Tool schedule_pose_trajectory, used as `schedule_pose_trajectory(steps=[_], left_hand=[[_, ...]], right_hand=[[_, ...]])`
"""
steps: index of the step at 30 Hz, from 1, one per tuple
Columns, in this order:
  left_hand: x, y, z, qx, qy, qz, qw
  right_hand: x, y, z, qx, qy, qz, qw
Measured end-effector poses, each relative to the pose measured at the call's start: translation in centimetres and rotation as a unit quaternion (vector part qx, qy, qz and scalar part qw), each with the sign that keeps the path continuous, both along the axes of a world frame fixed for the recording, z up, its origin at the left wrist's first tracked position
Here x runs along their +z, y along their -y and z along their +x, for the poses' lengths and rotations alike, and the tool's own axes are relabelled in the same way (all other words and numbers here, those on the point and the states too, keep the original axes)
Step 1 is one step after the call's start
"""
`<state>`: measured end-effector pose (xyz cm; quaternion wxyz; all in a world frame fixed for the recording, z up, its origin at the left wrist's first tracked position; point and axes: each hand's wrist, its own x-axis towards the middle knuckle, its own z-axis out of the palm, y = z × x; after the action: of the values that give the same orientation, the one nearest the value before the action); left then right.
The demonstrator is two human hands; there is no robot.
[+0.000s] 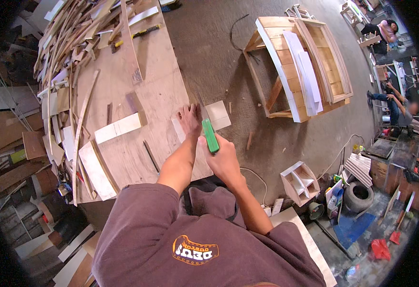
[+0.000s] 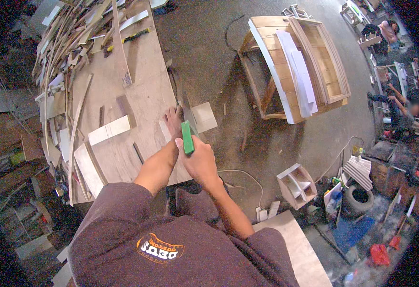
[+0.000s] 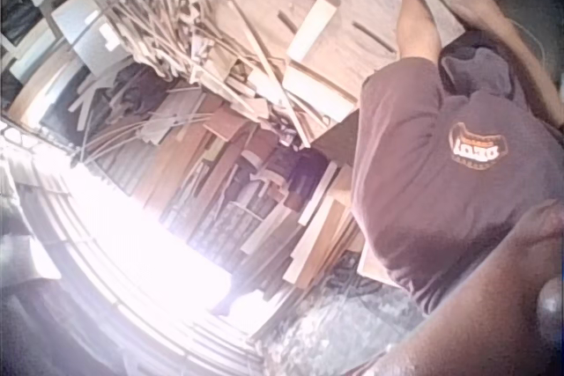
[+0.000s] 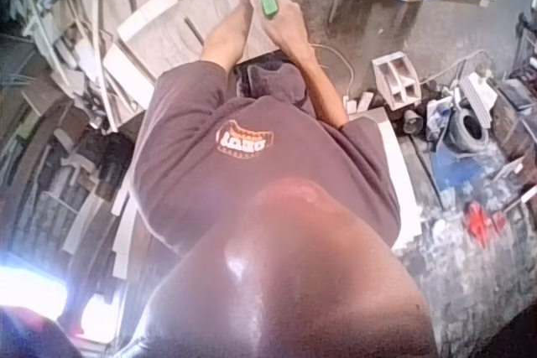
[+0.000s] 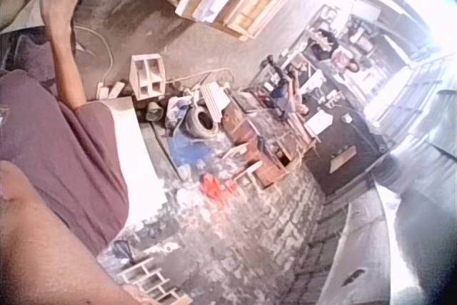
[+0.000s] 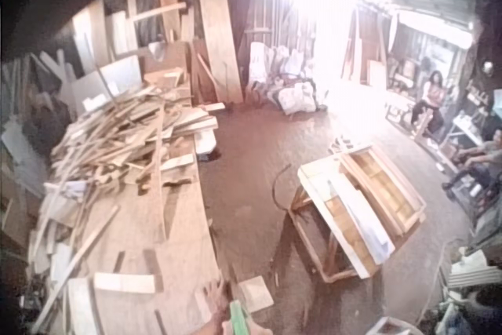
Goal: The person measures a piece of wood with a measuring tape, winds up the tape, and saws the wood using a hand saw.
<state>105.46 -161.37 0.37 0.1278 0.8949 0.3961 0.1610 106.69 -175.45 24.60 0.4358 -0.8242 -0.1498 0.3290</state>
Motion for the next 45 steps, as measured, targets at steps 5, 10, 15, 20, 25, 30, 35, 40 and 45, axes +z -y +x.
schedule_pose_trajectory(steps=[5, 10, 15, 20, 25, 30, 35, 40, 45], left_hand=[[-0.1, 0.4, 0.8, 0.013, 0.020, 0.030, 0.999], [-0.1, 0.4, -0.1, 0.029, 0.019, 0.003, 0.999], [0.6, 0.5, 0.1, 0.020, -0.009, 0.002, 1.000], [1.1, 0.5, 0.0, 0.008, 0.005, -0.017, 1.000], [0.8, 0.2, -0.3, 0.007, -0.005, -0.033, 0.999], [0.3, 0.0, -0.2, 0.008, -0.025, -0.040, 0.999], [0.5, 0.2, -0.3, -0.005, -0.041, -0.040, 0.998], [0.5, 0.2, -0.5, -0.002, -0.049, -0.039, 0.998], [1.1, 0.3, 0.0, -0.004, -0.022, -0.043, 0.999]], right_hand=[[1.0, 0.6, 0.2, -0.018, -0.015, 0.008, 1.000], [2.2, 1.0, -0.1, 0.001, 0.000, -0.003, 1.000], [0.2, 1.2, -0.5, -0.031, 0.032, 0.071, 0.996], [-0.6, 1.4, -0.5, -0.016, 0.043, 0.064, 0.997], [0.6, 1.4, -0.5, 0.000, 0.011, 0.037, 0.999], [0.1, 1.3, -0.7, 0.007, 0.027, 0.022, 0.999], [0.5, 1.6, -0.5, -0.004, 0.018, 0.035, 0.999], [1.0, 1.5, 0.0, 0.011, 0.011, 0.023, 1.000], [-0.1, 1.5, 0.3, -0.011, 0.025, 0.057, 0.998]])
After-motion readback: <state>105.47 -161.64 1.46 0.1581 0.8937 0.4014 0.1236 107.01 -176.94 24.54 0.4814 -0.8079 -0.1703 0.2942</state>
